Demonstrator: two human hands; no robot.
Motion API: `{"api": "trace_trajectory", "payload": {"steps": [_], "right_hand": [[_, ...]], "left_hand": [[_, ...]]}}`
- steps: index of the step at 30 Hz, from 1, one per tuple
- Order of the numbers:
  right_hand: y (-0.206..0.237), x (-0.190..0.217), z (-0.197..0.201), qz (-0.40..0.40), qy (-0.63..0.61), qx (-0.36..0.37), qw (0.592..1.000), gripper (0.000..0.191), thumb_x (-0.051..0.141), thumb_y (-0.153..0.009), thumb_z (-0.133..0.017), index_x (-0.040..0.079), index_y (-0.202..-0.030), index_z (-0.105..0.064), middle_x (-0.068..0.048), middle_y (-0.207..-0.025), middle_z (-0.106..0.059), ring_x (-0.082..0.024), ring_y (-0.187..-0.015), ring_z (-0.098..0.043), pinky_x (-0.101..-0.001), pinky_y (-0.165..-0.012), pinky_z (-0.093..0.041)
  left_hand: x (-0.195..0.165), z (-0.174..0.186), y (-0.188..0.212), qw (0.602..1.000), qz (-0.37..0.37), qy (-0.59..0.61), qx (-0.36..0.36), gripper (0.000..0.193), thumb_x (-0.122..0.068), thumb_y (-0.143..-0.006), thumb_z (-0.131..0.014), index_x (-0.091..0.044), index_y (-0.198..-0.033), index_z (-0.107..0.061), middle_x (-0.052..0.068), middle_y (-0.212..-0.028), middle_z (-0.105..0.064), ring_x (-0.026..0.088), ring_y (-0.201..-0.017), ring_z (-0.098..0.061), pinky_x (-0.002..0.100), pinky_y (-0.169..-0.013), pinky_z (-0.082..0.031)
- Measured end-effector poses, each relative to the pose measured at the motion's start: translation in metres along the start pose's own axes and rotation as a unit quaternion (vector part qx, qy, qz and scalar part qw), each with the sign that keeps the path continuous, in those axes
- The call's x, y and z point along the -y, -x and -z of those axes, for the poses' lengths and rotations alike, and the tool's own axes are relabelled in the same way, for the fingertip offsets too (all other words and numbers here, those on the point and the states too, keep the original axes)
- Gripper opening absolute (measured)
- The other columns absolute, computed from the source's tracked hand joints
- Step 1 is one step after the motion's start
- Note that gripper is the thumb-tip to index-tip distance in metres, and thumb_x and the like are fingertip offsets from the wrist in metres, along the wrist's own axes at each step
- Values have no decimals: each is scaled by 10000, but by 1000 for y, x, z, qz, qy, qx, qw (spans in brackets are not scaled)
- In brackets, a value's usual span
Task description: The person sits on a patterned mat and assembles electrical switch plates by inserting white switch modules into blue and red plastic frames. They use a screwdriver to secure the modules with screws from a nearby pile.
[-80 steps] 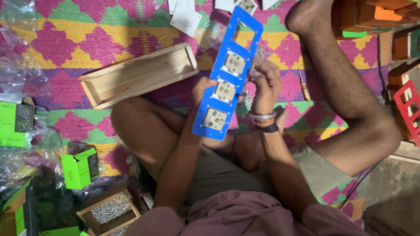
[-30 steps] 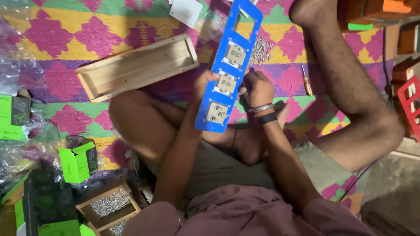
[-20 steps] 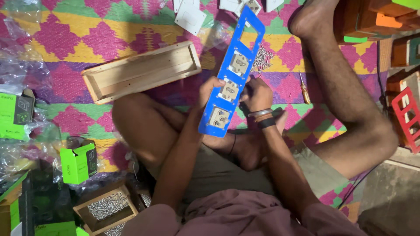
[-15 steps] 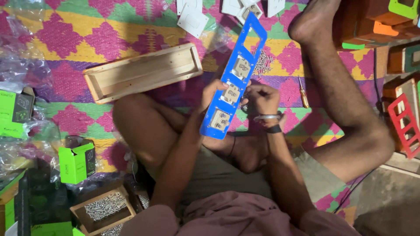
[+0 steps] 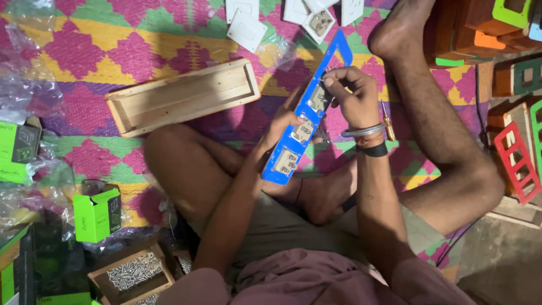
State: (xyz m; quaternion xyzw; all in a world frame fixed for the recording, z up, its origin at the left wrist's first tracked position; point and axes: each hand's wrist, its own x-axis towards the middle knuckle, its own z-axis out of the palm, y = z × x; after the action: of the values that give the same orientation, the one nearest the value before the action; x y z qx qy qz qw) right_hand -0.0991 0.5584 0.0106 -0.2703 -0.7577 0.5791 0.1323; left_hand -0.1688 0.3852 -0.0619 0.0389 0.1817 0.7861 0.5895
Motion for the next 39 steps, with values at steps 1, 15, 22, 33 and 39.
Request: {"api": "trace_trajectory", "payload": {"steps": [1, 15, 22, 33, 39], "right_hand": [[-1, -1, 0, -18, -12, 9, 1000, 61, 61, -996, -716, 3, -1014, -721, -21, -824, -696, -68, -690, -625, -215, -573, -495], [2, -15, -3, 40, -4, -5, 999, 41, 10, -1004, -689, -23, -1025, -700, -24, -859, -704, -73, -739, -648, -228, -659, -542], [14, -1, -22, 99, 88, -90, 987, 52, 27, -1029, -701, -15, -1003, -684, -42, -890, -683, -84, -741, -654, -242, -634, -544], [10, -15, -23, 140, 145, -161, 966, 192, 70, -1052, -738, -1, -894, -655, -38, -793, -631, -105, -673, -582, -260, -614, -473], [3, -31, -11, 99, -48, -80, 991, 151, 61, -1044, -709, 42, -969, -579, 5, -847, -596, -74, -734, -569, -239, -653, -486]], "left_hand": [[-1, -1, 0, 1000, -6, -1, 8, 921, -109, -780, -561, -196, -1637, -234, 114, -1429, -512, 250, -1215, -569, 526, -829, -639], [-7, -11, 5, 998, -15, -61, -16, 930, -89, -768, -553, -222, -1643, -267, 24, -1409, -518, 174, -1135, -560, 460, -811, -638], [-10, -14, 4, 997, -16, -69, -13, 934, -82, -770, -549, -226, -1649, -267, 41, -1354, -517, 186, -1090, -562, 465, -813, -653], [-5, -12, 8, 991, -8, -133, -20, 940, -76, -789, -568, -236, -1672, -287, 57, -1150, -534, 164, -977, -562, 462, -835, -661], [-3, -10, 9, 996, -16, -86, -3, 912, -68, -802, -578, -238, -1648, -284, 94, -1165, -595, 171, -947, -592, 476, -822, -648]]}}
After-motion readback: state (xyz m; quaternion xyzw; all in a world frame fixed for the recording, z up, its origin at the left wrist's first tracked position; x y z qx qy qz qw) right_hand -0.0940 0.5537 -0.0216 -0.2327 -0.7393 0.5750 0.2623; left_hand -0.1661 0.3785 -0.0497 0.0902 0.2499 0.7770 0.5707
